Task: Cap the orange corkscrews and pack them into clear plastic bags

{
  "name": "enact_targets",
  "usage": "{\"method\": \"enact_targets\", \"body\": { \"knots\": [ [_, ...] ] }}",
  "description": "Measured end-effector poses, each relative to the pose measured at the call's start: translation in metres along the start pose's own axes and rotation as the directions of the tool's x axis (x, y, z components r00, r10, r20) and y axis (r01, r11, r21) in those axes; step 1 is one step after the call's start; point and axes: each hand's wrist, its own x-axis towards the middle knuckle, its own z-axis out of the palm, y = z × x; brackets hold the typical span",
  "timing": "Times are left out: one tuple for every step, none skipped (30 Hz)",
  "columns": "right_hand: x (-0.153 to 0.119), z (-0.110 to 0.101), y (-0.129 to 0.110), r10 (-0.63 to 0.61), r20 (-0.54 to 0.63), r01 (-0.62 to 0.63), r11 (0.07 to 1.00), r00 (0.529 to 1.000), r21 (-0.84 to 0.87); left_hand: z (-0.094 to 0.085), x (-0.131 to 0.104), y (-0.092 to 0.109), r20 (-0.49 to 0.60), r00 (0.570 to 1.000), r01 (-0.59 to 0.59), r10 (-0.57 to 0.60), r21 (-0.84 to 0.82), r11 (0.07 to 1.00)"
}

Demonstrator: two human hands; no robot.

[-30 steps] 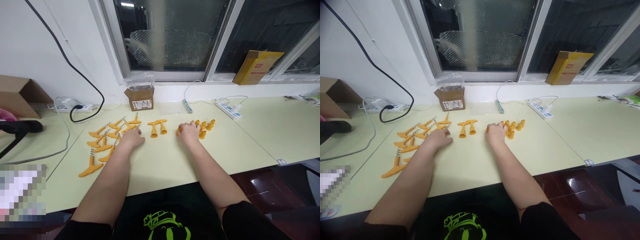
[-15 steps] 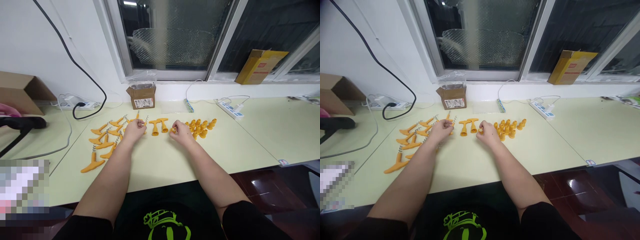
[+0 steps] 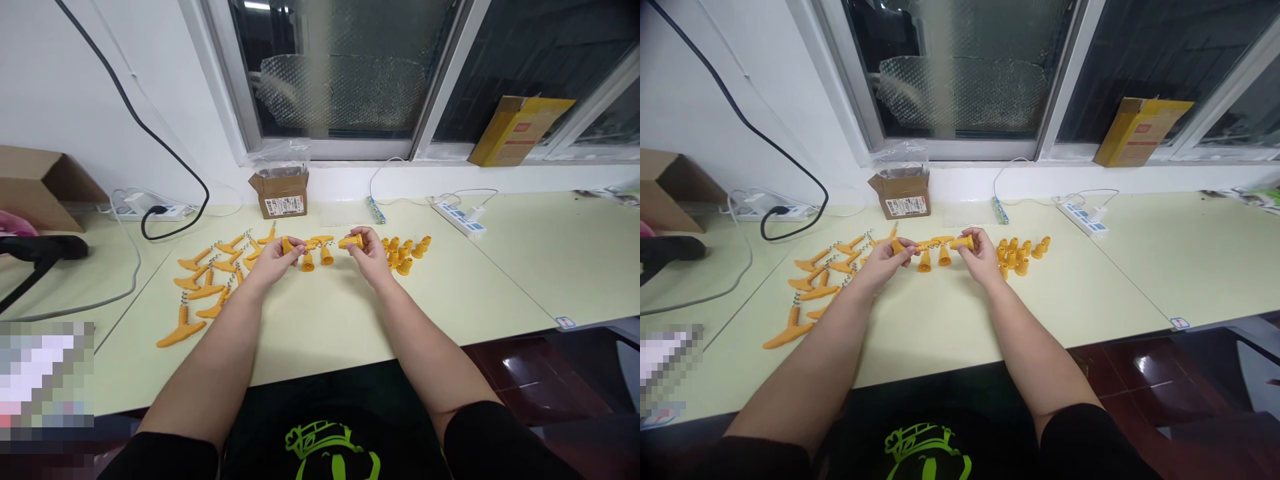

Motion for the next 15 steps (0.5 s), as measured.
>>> {"method": "enact_targets", "body": {
  "knots": [
    [0.000,0.000,-0.001,0.009,0.008,-0.009,1.000,1.000,-0.007,0.001,0.000,-0.001,0.007,1.000,0.002,-0.002,-0.011,1.000],
    [0.000,0.000,-0.001,0.017,0.020,-0.017,1.000,1.000,-0.015,0.001,0.000,-0.001,0.016,1.000,0.002,-0.002,-0.023,1.000],
    [0.000,0.000,-0.001,0.023,0.034,-0.022,1.000,0.999,-0.017,0.002,0.001,-0.001,0.026,1.000,0.003,-0.002,-0.035,0.999],
    [0.000,0.000,-0.001,0.028,0.046,-0.027,1.000,0.999,-0.012,0.003,0.000,-0.002,0.034,0.999,0.005,-0.004,-0.047,0.999],
    [-0.001,0.001,-0.001,0.033,0.060,-0.033,0.999,0.998,-0.002,0.004,0.000,-0.002,0.039,0.999,0.009,-0.007,-0.060,0.998],
    [-0.001,0.001,-0.001,0.037,0.082,-0.038,0.999,0.996,0.010,0.005,0.000,-0.002,0.044,0.999,0.015,-0.011,-0.075,0.997],
    [-0.002,0.001,-0.001,0.038,0.111,-0.041,0.999,0.993,0.021,0.006,0.000,-0.002,0.050,0.999,0.021,-0.016,-0.093,0.995],
    [-0.003,0.002,-0.001,0.035,0.146,-0.040,0.999,0.989,0.029,0.008,-0.001,-0.002,0.060,0.998,0.029,-0.022,-0.117,0.993],
    [-0.004,0.003,-0.001,0.030,0.184,-0.037,0.999,0.982,0.032,0.010,-0.001,-0.003,0.073,0.997,0.037,-0.027,-0.147,0.989],
    [-0.005,0.003,-0.001,0.024,0.221,-0.031,0.999,0.975,0.029,0.012,-0.002,-0.003,0.090,0.995,0.048,-0.032,-0.182,0.982],
    [-0.006,0.004,-0.001,0.019,0.250,-0.026,0.999,0.968,0.023,0.014,-0.002,-0.003,0.107,0.993,0.063,-0.040,-0.222,0.973],
    [-0.007,0.005,-0.001,0.016,0.269,-0.021,1.000,0.963,0.016,0.016,-0.003,-0.002,0.123,0.991,0.085,-0.054,-0.261,0.961],
    [-0.008,0.006,-0.001,0.013,0.281,-0.017,1.000,0.960,0.009,0.018,-0.003,-0.002,0.137,0.988,0.115,-0.077,-0.299,0.947],
    [-0.008,0.006,-0.001,0.007,0.286,-0.009,1.000,0.958,0.004,0.020,-0.004,-0.001,0.151,0.983,0.153,-0.107,-0.333,0.931],
    [-0.008,0.006,-0.001,-0.004,0.287,0.004,1.000,0.958,-0.001,0.022,-0.005,0.000,0.163,0.976,0.194,-0.144,-0.358,0.913]
  ]
}}
